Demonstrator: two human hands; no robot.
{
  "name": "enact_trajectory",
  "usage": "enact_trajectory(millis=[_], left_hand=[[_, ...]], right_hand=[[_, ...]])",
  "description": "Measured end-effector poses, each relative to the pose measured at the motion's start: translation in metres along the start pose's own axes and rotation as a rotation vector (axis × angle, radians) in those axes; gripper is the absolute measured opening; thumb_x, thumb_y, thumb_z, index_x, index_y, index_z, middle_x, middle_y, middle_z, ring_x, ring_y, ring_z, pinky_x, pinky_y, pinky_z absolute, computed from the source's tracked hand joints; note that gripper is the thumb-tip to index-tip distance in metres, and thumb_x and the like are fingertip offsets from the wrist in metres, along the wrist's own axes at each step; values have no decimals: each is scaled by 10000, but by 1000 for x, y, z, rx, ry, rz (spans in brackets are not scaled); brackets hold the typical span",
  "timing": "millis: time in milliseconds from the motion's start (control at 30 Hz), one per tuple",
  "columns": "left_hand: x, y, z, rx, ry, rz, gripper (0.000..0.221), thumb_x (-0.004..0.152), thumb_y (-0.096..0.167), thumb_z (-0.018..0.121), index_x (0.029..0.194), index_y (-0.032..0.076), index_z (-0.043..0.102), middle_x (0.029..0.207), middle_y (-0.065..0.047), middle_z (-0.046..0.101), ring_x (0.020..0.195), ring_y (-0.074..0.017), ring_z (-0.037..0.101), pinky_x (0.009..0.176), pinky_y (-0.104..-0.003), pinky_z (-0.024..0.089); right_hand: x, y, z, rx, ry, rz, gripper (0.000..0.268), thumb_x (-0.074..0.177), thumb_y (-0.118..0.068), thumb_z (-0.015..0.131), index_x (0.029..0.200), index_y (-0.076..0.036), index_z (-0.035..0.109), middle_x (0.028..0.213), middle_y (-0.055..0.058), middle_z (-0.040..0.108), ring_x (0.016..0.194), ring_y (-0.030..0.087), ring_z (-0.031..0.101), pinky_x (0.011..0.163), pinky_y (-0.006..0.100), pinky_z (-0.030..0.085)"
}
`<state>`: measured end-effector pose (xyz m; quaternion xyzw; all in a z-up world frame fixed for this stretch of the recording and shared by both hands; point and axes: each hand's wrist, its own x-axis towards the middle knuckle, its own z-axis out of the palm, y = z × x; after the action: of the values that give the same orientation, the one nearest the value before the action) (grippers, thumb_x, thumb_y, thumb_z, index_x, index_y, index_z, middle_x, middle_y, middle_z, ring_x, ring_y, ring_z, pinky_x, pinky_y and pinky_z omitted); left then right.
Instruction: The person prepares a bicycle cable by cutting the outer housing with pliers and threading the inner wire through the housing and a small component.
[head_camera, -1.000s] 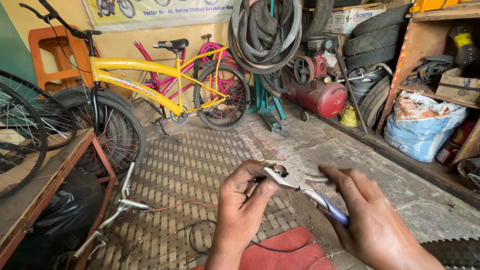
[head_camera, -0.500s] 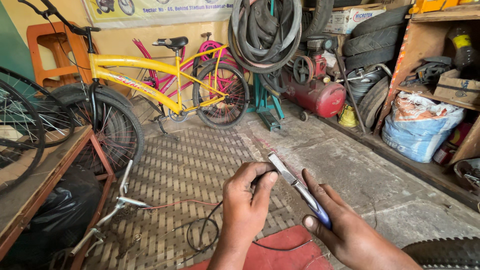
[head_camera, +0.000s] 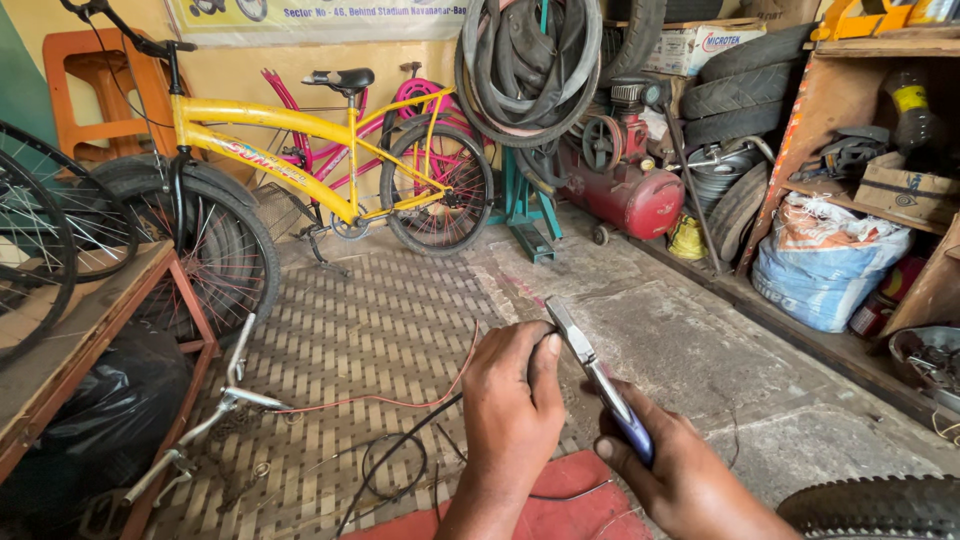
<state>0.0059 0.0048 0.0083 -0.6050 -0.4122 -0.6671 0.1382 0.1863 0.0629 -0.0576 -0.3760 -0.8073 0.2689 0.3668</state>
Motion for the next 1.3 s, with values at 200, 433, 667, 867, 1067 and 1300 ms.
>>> enact_trajectory(millis=[200, 433, 667, 867, 1067, 1300], left_hand=[[-9, 18, 5, 244, 148, 161, 237, 884, 133, 685, 1086, 19, 636, 1009, -170, 674, 999, -344, 624, 889, -459, 448], [-41, -11, 43, -603, -274, -844, 442, 828, 211, 751, 1245, 92, 668, 1111, -14, 749, 1039, -119, 687, 929, -289, 532], [-61, -44, 69, -846, -56, -856, 395, 879, 144, 756, 1251, 48, 664, 1130, -29, 698, 1029, -108, 637, 897, -293, 515], [-80, -65, 77, -1163, -212, -914, 662, 833, 320, 794, 1423, 200, 518, 1175, 48, 587, 1170, -106, 535, 1020, -323, 415], [-93, -77, 81, -1261, -254, -907, 720, 815, 538, 766, 1388, 160, 548, 1209, 39, 624, 1195, -150, 562, 1037, -354, 409], [-104, -66, 94, -1266, -226, -1140, 521, 841, 471, 742, 1212, 127, 616, 1124, -14, 652, 1069, -154, 610, 930, -356, 466]], right_hand=[[9, -23, 16, -33, 171, 93, 609, 825, -245, 815, 1378, -159, 574, 748, 168, 736, 644, 332, 716, 677, 423, 570], [24, -23, 8, -132, 296, -84, 572, 777, -112, 694, 1320, -69, 522, 959, 233, 749, 869, 445, 723, 734, 515, 580], [34, -16, 21, -113, 354, -46, 394, 847, -171, 655, 1222, -48, 647, 942, 257, 742, 901, 451, 720, 766, 501, 562], [37, -23, 29, 52, 344, 102, 380, 847, -282, 687, 1160, -66, 685, 809, 225, 748, 773, 376, 723, 702, 443, 562], [33, -25, 34, 10, 325, 213, 343, 852, -324, 672, 1046, -48, 732, 734, 235, 724, 658, 362, 725, 679, 441, 552], [38, 10, 52, 73, 381, 266, 335, 922, -331, 633, 1048, -37, 732, 802, 265, 722, 766, 385, 730, 715, 466, 554]])
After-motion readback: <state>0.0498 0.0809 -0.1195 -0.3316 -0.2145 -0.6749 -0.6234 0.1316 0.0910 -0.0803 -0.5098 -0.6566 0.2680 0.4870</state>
